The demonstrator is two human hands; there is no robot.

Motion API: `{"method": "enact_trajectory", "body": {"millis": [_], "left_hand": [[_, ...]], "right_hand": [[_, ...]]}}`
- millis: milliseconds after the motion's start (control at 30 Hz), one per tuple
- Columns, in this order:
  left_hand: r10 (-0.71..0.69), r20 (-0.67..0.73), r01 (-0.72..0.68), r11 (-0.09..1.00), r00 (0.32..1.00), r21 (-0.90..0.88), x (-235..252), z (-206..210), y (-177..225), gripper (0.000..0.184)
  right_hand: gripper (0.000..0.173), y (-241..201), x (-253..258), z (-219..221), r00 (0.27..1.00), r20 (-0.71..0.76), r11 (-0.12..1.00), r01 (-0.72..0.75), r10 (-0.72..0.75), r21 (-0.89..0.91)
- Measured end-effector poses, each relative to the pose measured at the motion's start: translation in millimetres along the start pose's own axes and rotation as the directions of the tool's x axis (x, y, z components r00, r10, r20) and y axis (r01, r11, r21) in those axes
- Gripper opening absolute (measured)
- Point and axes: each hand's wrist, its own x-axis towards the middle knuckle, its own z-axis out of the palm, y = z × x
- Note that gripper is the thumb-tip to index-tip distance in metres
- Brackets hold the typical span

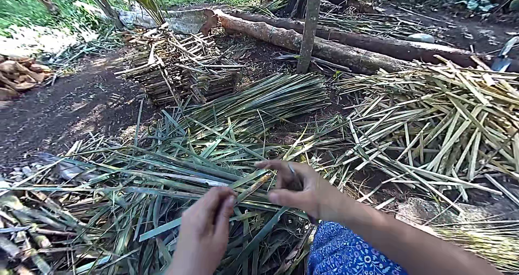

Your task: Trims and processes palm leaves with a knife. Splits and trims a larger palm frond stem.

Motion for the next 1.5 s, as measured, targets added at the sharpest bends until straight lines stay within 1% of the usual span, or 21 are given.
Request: {"method": "enact_trajectory", "body": {"millis": [133, 267, 333, 400, 467, 533, 633, 700, 733, 800, 833, 867, 967, 1033, 1067, 1167, 1267, 1333, 1367, 1433, 1500], "left_hand": [[0.088, 0.069, -0.085, 0.995, 0.994, -0.049, -1.1, 16.5, 2.9, 0.026], [0.106, 0.135, -0.108, 0.994, 0.985, 0.011, -1.9, 15.2, -7.8, 0.029], [0.1, 0.175, -0.117, 0.989, 0.979, 0.09, -1.5, 10.5, -20.5, 0.029], [0.055, 0.234, -0.089, 0.986, 0.971, 0.139, 0.5, -0.2, -38.1, 0.029], [-0.02, 0.285, -0.03, 0.985, 0.958, 0.169, 3.0, -15.8, -59.3, 0.028], [-0.091, 0.312, 0.013, 0.97, 0.946, 0.243, 4.6, -32.6, -80.6, 0.026], [-0.263, 0.323, 0.132, 0.918, 0.909, 0.374, 6.1, -57.2, -101.3, 0.023], [-0.284, 0.279, 0.159, 0.903, 0.917, 0.398, 2.8, -68.6, -111.2, 0.023], [-0.269, 0.249, 0.159, 0.908, 0.93, 0.389, 0.6, -71.3, -112.5, 0.024], [-0.214, 0.182, 0.14, 0.926, 0.96, 0.35, -2.2, -70.5, -107.4, 0.027], [-0.183, 0.157, 0.127, 0.941, 0.971, 0.314, -2.7, -67.3, -101.2, 0.028], [-0.161, 0.141, 0.12, 0.958, 0.977, 0.262, -2.7, -62.9, -93.4, 0.028], [-0.143, 0.128, 0.132, 0.987, 0.981, 0.094, -0.6, -48.9, -70.0, 0.029], [-0.145, 0.148, 0.148, 0.989, 0.978, -0.008, 0.9, -40.4, -56.9, 0.029], [-0.152, 0.164, 0.162, 0.985, 0.975, -0.05, 1.8, -36.3, -50.6, 0.029], [-0.15, 0.231, 0.194, 0.965, 0.961, -0.179, 3.8, -24.9, -34.6, 0.029], [-0.155, 0.328, 0.257, 0.92, 0.932, -0.296, 4.6, -16.9, -21.2, 0.028], [-0.16, 0.411, 0.325, 0.869, 0.897, -0.372, 5.7, -13.8, -13.3, 0.027], [-0.159, 0.45, 0.361, 0.837, 0.879, -0.411, 6.4, -12.5, -10.3, 0.027], [-0.163, 0.509, 0.432, 0.77, 0.845, -0.47, 8.3, -12.3, -5.4, 0.027], [-0.195, 0.526, 0.474, 0.744, 0.828, -0.471, 9.8, -15.3, -0.4, 0.027]], "right_hand": [[0.02, 3.3, 1.2, 19.1, 0.985, -0.08, 0.988, 0.147, -0.151, -0.054], [0.015, 1.9, -0.8, 13.0, 0.935, -0.166, 0.949, 0.306, -0.315, -0.076], [0.014, -6.2, -2.6, 4.0, 0.894, -0.303, 0.944, 0.323, -0.33, -0.073], [0.016, -14.9, -3.7, -13.1, 0.819, -0.492, 0.942, 0.337, -0.295, -0.002], [0.021, -21.9, -5.4, -33.7, 0.717, -0.651, 0.926, 0.374, -0.25, 0.056], [0.029, -25.7, -7.1, -52.0, 0.607, -0.773, 0.906, 0.409, -0.184, 0.106], [0.034, -22.2, -11.7, -78.2, 0.474, -0.877, 0.869, 0.464, -0.081, 0.17], [0.035, -18.6, -15.5, -90.8, 0.441, -0.896, 0.857, 0.478, -0.042, 0.195], [0.035, -17.2, -15.8, -94.1, 0.444, -0.896, 0.854, 0.473, -0.019, 0.216], [0.038, -14.2, -13.1, -93.7, 0.5, -0.865, 0.863, 0.421, 0.036, 0.279], [0.043, -12.8, -11.2, -90.3, 0.556, -0.828, 0.877, 0.362, 0.069, 0.315], [0.049, -10.8, -9.7, -86.3, 0.63, -0.77, 0.892, 0.285, 0.1, 0.35], [0.07, -6.8, -3.6, -68.2, 0.848, -0.494, 0.881, 0.074, 0.191, 0.468], [0.07, -4.5, -0.4, -51.8, 0.93, -0.291, 0.865, -0.053, 0.225, 0.499], [0.066, -3.6, 1.3, -43.1, 0.948, -0.212, 0.866, -0.109, 0.239, 0.488], [0.053, -2.9, 3.5, -20.4, 0.961, -0.015, 0.88, -0.247, 0.276, 0.405], [0.05, -4.7, 4.2, -7.1, 0.953, 0.201, 0.892, -0.285, 0.225, 0.351], [0.049, -4.2, 5.0, -1.5, 0.937, 0.303, 0.898, -0.276, 0.173, 0.342], [0.045, -3.2, 5.4, 0.9, 0.934, 0.321, 0.902, -0.266, 0.155, 0.34], [0.034, -2.1, 6.4, 3.3, 0.946, 0.293, 0.918, -0.233, 0.138, 0.32], [0.031, -1.0, 8.0, 1.7, 0.978, 0.175, 0.937, -0.168, 0.118, 0.306]]}}
